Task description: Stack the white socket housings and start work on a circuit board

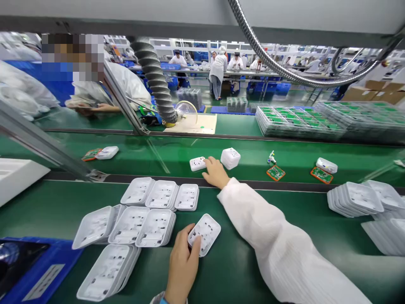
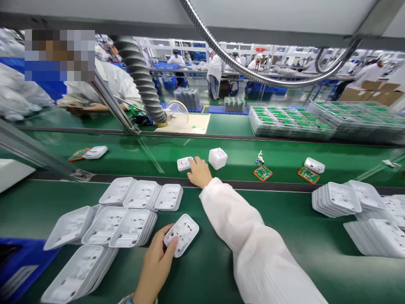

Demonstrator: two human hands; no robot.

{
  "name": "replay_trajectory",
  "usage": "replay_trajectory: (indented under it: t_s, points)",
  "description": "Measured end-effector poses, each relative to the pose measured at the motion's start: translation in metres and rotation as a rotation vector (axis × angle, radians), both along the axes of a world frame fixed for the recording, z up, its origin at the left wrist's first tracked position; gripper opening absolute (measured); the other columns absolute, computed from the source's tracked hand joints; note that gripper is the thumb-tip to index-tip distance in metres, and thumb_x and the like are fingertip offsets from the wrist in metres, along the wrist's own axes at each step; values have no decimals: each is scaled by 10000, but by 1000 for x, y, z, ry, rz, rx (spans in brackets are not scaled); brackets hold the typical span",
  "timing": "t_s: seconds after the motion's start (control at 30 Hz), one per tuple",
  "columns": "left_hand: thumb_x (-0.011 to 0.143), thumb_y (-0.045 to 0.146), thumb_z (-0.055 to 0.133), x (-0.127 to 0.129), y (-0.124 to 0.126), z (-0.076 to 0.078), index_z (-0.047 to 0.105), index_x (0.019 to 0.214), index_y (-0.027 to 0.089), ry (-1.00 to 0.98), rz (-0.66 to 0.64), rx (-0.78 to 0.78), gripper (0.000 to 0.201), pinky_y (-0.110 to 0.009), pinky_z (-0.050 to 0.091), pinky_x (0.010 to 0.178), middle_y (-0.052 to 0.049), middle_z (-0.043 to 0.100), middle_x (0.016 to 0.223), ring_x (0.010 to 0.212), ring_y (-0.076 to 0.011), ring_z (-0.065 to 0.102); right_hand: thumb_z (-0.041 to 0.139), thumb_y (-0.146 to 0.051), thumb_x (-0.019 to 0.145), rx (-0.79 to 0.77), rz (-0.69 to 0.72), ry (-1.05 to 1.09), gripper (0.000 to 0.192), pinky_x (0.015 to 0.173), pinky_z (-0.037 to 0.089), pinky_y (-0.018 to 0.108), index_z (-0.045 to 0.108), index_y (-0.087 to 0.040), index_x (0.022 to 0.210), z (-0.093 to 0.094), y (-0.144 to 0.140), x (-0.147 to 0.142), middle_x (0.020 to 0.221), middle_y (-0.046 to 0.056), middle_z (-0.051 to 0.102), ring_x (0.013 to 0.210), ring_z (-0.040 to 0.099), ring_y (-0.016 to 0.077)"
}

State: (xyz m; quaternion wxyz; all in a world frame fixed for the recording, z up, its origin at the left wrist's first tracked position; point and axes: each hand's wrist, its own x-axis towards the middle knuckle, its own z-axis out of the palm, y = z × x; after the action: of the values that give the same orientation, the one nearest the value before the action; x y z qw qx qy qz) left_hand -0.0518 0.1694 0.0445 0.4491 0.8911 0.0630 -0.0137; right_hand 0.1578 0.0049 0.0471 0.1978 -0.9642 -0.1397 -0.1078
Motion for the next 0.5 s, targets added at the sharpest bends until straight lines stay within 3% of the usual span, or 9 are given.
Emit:
replay_trajectory:
  t_s: [0.13, 0.27, 0.37, 0.5]
  points:
    - [801, 510, 464, 0, 3, -1, 551, 1123, 177, 32, 12, -13, 472, -404, 469, 837, -123, 599, 1135, 1038, -286, 566, 643, -344, 762, -141, 53, 50, 671, 954, 331, 449, 338, -199, 1342, 2, 47, 39, 1353, 137, 358, 1244, 299, 298]
    - [804, 540, 456, 3, 2, 0, 561, 1124, 170, 66, 24, -11, 500, -406, 465, 843, -130, 602, 1134, 1046, -296, 564, 656, -485, 725, -173, 85, 82, 571, 901, 367, 428, 513, -145, 1161, 4, 51, 62, 1161, 138, 515, 1087, 445, 292]
    - [818, 546, 431, 4, 2, 0, 552, 1142, 172, 81, 37, -26, 509, -399, 462, 843, -129, 594, 1146, 1050, -294, 560, 659, -577, 666, -165, 99, 108, 587, 847, 399, 396, 570, -110, 1011, 5, 20, 33, 1012, 138, 560, 949, 505, 272]
    - [807, 549, 445, 5, 6, -3, 532, 1174, 175, 155, -40, -38, 531, -387, 474, 822, -135, 579, 1166, 1051, -297, 558, 647, -604, 675, -114, 213, 135, 600, 850, 407, 392, 563, -134, 1038, 12, -45, -47, 1014, 119, 555, 939, 510, 254]
